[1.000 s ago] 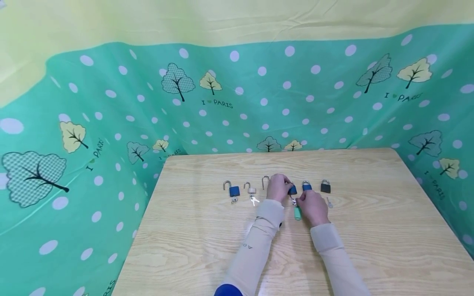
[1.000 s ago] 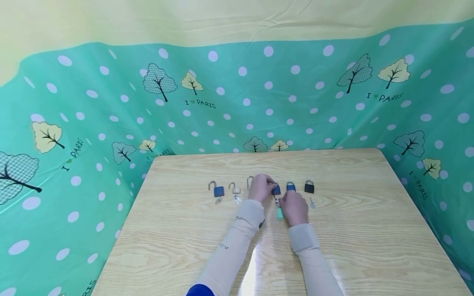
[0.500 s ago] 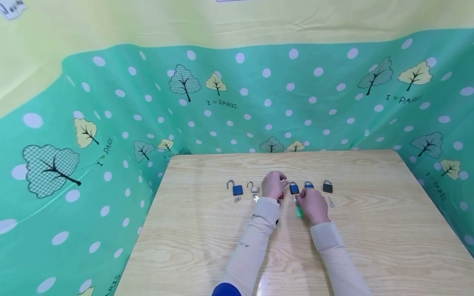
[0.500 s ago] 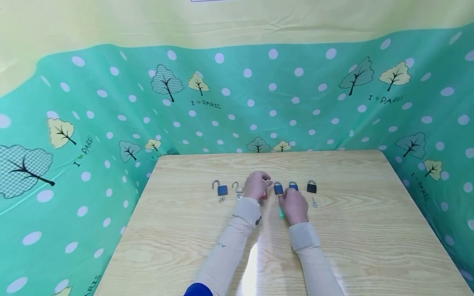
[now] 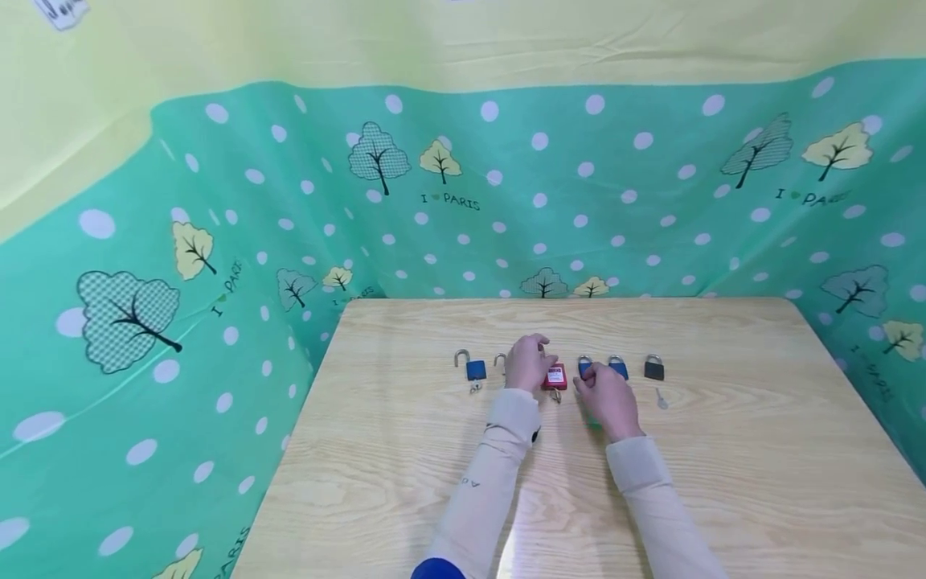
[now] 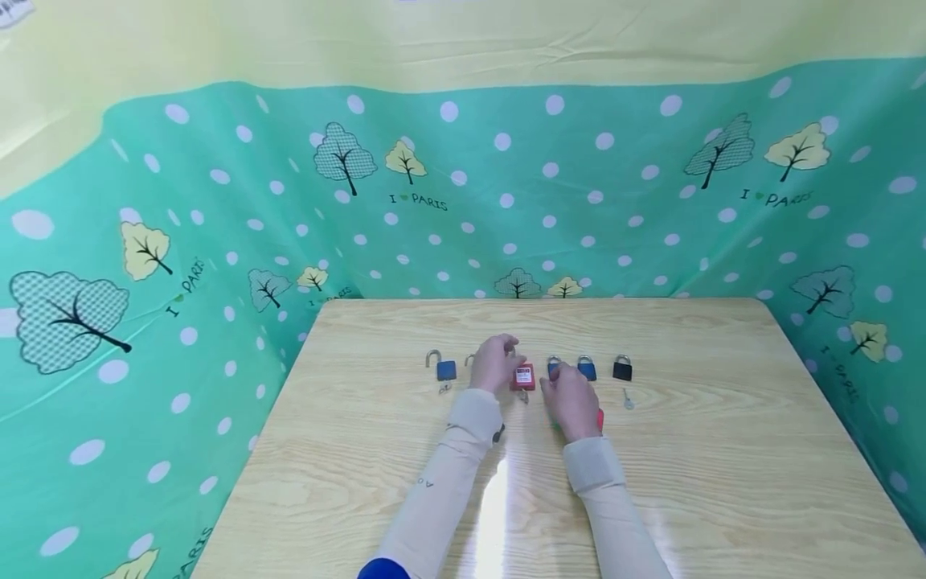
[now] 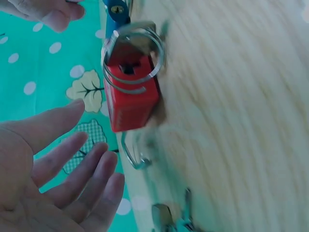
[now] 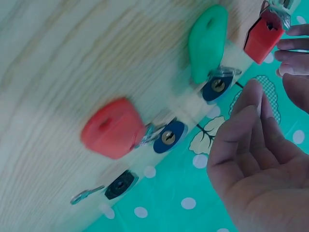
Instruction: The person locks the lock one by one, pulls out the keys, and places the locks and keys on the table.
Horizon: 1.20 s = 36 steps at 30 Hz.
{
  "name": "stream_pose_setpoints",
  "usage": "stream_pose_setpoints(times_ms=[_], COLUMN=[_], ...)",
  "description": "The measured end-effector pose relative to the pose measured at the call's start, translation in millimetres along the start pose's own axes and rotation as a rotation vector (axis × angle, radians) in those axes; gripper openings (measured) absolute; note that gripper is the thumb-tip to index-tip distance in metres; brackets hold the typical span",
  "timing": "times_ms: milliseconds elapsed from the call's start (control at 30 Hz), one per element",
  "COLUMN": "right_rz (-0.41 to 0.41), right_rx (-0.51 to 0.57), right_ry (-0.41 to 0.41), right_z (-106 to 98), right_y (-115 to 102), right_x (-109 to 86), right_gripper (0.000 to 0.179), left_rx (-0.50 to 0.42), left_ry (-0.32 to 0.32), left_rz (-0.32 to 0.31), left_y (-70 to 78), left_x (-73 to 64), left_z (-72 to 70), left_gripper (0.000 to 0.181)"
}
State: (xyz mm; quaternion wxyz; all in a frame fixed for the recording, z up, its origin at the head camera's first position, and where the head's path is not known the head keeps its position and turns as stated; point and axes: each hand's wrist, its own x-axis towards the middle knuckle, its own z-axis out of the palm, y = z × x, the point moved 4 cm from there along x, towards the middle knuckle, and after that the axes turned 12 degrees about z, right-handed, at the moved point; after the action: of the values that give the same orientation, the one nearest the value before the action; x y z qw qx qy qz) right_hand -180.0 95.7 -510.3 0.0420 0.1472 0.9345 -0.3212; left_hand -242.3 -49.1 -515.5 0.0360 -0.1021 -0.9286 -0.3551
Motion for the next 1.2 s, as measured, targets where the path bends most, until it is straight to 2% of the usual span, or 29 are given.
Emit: stream_pose_setpoints(times_ms=[100, 200, 367, 500, 700, 967, 1133, 1200], right_rz=[-0.02, -0.061, -0.069, -0.064, -0.113, -0.064, -0.023, -0.013], right_rx=[0.011, 0.024, 0.033, 0.002, -0.064, -0.103, -0.128, -0.133], right_ry=[-0.016, -0.023, -0.054, -0.079, -0.048, -0.061, -0.055, -0.041], right_z=[6, 11, 19, 28, 34, 38, 39, 38], right_y=[-4, -7, -10, -13, -20, -23, -23, -23], right_x=[1.1, 1.8, 5.0, 7.0, 8.4, 12.7, 14.7, 14.7], right_gripper=[0.03, 0.038, 0.05, 0.054, 0.054, 0.05, 0.05, 0.05], left_rx=[0.005, 0.038, 0.095, 0.097, 0.068, 0.051, 0.003, -0.025], left_ry=[-0.022, -0.033, -0.05, -0.088, -0.107, -0.14, -0.138, -0.116], left_rz=[-0.003, 0.018, 0.06, 0.054, 0.04, 0.051, 0.043, 0.049], left_y=[-3.5, -5.8, -9.6, -13.0, -12.8, -13.1, -12.3, -11.8], left_x=[-1.9, -3.7, -5.8, -7.8, -7.3, -4.6, -4.6, -3.6], left_z=[-1.4, -1.8, 2.0, 6.4, 8.2, 12.0, 12.9, 12.9], left_gripper=[0.045, 0.047, 0.041, 0.035, 0.031, 0.022, 0.022, 0.023])
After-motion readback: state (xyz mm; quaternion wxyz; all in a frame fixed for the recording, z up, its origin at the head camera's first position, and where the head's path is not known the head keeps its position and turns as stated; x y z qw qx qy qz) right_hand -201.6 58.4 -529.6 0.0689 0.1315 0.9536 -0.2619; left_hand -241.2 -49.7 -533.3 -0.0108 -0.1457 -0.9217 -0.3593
